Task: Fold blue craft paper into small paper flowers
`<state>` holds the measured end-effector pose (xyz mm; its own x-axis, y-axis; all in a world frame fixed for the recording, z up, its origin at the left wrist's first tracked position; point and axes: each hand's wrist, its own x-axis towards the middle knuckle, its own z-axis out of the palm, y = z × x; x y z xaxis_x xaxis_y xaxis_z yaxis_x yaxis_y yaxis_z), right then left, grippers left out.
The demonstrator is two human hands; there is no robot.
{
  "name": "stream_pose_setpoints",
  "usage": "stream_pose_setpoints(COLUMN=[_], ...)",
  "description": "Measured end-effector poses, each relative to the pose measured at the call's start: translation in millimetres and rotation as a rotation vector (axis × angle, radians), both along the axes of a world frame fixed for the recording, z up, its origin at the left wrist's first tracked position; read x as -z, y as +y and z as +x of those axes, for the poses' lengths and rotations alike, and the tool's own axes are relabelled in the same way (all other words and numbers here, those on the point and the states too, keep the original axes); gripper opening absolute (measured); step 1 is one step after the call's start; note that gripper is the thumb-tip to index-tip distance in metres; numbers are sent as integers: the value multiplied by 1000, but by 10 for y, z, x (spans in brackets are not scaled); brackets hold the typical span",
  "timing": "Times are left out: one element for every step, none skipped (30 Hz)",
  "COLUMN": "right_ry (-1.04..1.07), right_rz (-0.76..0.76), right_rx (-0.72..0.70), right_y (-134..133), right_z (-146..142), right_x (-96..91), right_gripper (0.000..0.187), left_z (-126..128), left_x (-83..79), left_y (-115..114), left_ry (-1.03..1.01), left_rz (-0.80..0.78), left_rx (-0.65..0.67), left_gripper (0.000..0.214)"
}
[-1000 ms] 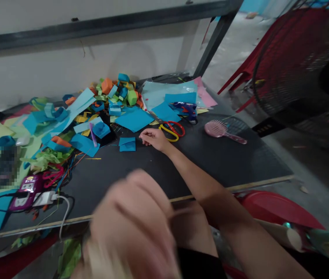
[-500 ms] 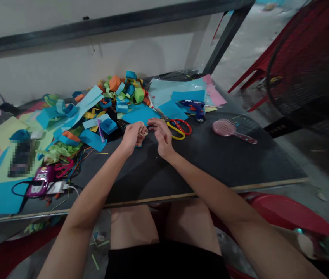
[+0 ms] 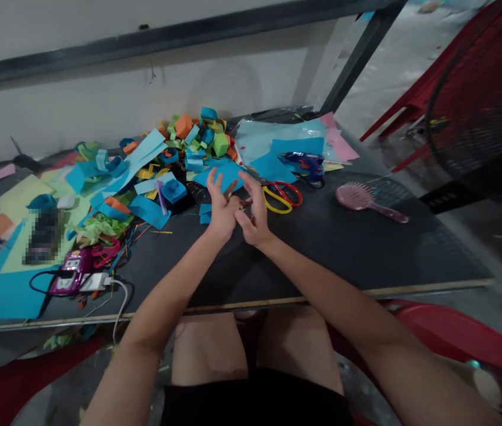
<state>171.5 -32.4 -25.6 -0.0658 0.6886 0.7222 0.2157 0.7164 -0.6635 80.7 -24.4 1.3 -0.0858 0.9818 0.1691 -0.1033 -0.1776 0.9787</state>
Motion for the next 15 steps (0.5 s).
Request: stream_pose_setpoints(right_ry=[5, 24, 51, 77, 93, 99, 98, 90, 82, 89, 114, 157, 214, 274, 342], right_rz=[-7, -23, -50, -87, -129, -170, -206, -239, -273, -310, -348, -387, -424, -461, -500], right_rx=[-17, -36, -62, -95, -132, -168, -202, -232, -250, -251, -239, -216, -190, -169, -149], right_y=[-13, -26, -38, -50, -60, -69, -76, -79, -77, -65, -43, -8, 39, 98, 164], right_z=[-4, -12, -23, -38, -54, -73, -92, -113, -133, -151, -164, -169, -163, -142, -104], right_x=[-4, -8, -11, -16, -23, -32, -43, -52, -58, -58, -50, -35, -15, 7, 27], right_gripper=[67, 65, 65, 65, 66, 67, 66, 64, 60, 57, 54, 54, 56, 58, 61], left_z=[34, 69, 99, 123, 136, 137, 128, 109, 87, 67, 55, 57, 76, 112, 162], left_x=[65, 133, 200, 265, 324, 375, 415, 444, 460, 465, 463, 456, 447, 438, 429], left_y=[0, 1, 4, 8, 13, 20, 28, 38, 49, 63, 78, 93, 103, 105, 95], left_ry=[30, 71, 106, 126, 136, 143, 156, 169, 171, 169, 153, 116, 72, 20, -21], left_rz=[34, 62, 87, 102, 100, 90, 81, 74, 70, 68, 61, 41, 7, -38, -91], left_rx=[-5, -25, -37, -36, -37, -25, -11, 6, 17, 27, 33, 28, 16, -3, -32], left_gripper=[69, 67, 64, 62, 59, 57, 55, 53, 52, 49, 47, 45, 45, 46, 48])
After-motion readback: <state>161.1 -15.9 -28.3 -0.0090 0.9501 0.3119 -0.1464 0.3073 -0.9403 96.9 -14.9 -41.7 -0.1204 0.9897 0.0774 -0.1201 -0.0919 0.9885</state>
